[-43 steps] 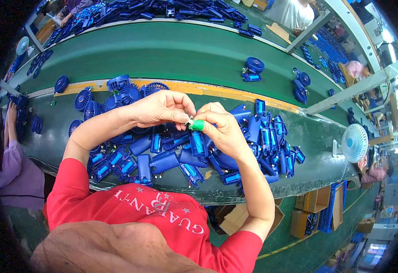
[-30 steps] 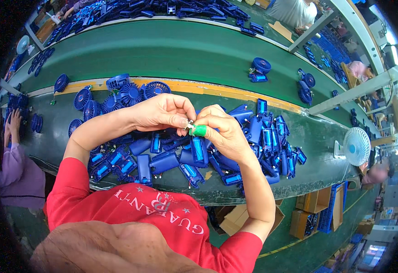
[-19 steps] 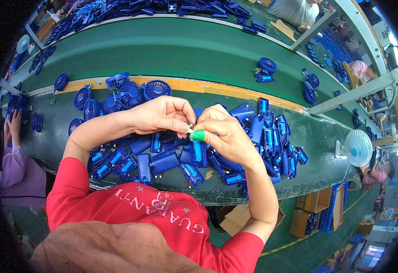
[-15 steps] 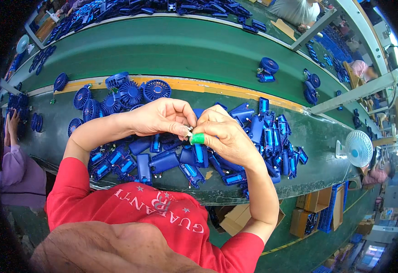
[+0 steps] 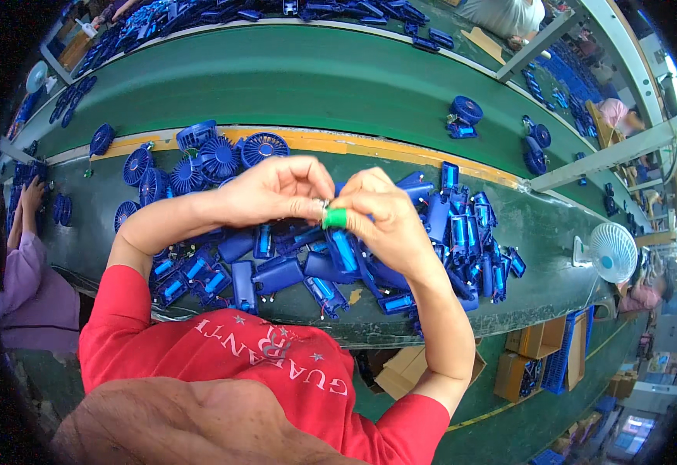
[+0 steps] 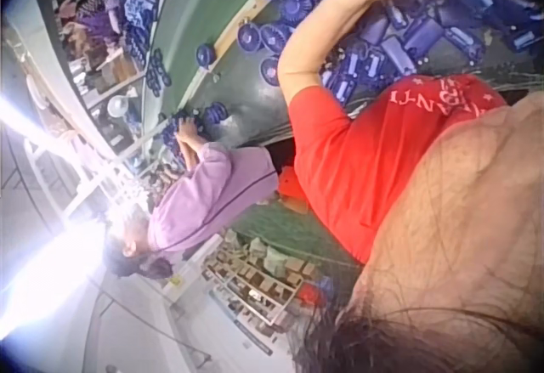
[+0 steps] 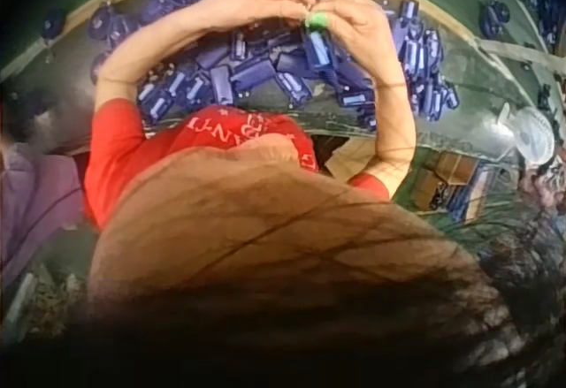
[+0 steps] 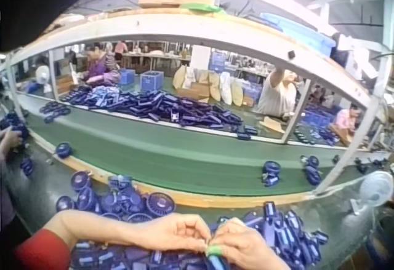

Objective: The person assembles small blue portable fans on a green factory table. They pick up fan bodies and circular grilles, insert a small green component into the body, and attach the grille to complete the unit. The process is repeated continuously with parts drawn from a large pile on the table.

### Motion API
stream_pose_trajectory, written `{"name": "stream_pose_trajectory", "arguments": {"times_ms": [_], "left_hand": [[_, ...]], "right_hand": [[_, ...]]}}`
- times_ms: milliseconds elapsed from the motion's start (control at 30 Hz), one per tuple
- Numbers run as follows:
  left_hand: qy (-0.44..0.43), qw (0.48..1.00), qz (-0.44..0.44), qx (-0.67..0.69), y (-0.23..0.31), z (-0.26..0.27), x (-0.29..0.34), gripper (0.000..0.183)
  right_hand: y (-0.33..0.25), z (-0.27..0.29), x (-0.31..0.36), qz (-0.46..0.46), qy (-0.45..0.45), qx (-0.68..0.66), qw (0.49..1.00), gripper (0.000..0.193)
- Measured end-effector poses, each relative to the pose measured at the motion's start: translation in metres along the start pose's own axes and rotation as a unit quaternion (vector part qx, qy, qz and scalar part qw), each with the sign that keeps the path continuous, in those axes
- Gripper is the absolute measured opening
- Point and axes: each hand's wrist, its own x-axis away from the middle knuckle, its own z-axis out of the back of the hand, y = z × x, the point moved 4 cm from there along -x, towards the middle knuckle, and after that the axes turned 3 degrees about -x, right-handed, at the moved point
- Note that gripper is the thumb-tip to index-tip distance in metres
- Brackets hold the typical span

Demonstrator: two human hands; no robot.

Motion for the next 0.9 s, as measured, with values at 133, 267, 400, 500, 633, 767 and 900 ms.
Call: {"name": "stream_pose_trajectory", "arguments": {"times_ms": [133,267,400,500,633,767,900], "left_hand": [[0.093,0.988,-0.053,-0.108,0.012,0.042,-0.044,0.016],[0.166,0.944,-0.133,-0.252,0.029,0.081,-0.070,0.018],[0.154,0.837,-0.105,-0.514,0.016,0.118,-0.070,0.034],[0.090,0.756,-0.055,-0.646,-0.006,0.135,-0.041,0.061],[-0.038,0.704,0.166,-0.689,-0.007,0.133,0.008,0.082],[-0.016,0.784,0.192,-0.590,-0.005,0.147,0.018,0.082],[0.225,0.761,0.069,-0.604,-0.029,0.186,0.009,0.065]], "right_hand": [[0.032,0.017,-0.016,-0.082,0.126,0.015,0.989,0.012],[0.063,0.039,-0.018,-0.114,0.246,0.008,0.963,0.023],[0.080,0.006,-0.002,-0.201,0.038,0.063,0.977,0.026],[0.089,-0.012,0.003,-0.184,-0.106,0.246,0.946,0.038],[0.121,-0.015,0.010,-0.232,-0.140,0.227,0.935,0.042],[0.137,-0.019,0.001,-0.236,-0.097,0.192,0.948,0.039],[0.134,-0.021,-0.007,-0.239,-0.022,0.223,0.945,0.031]]}}
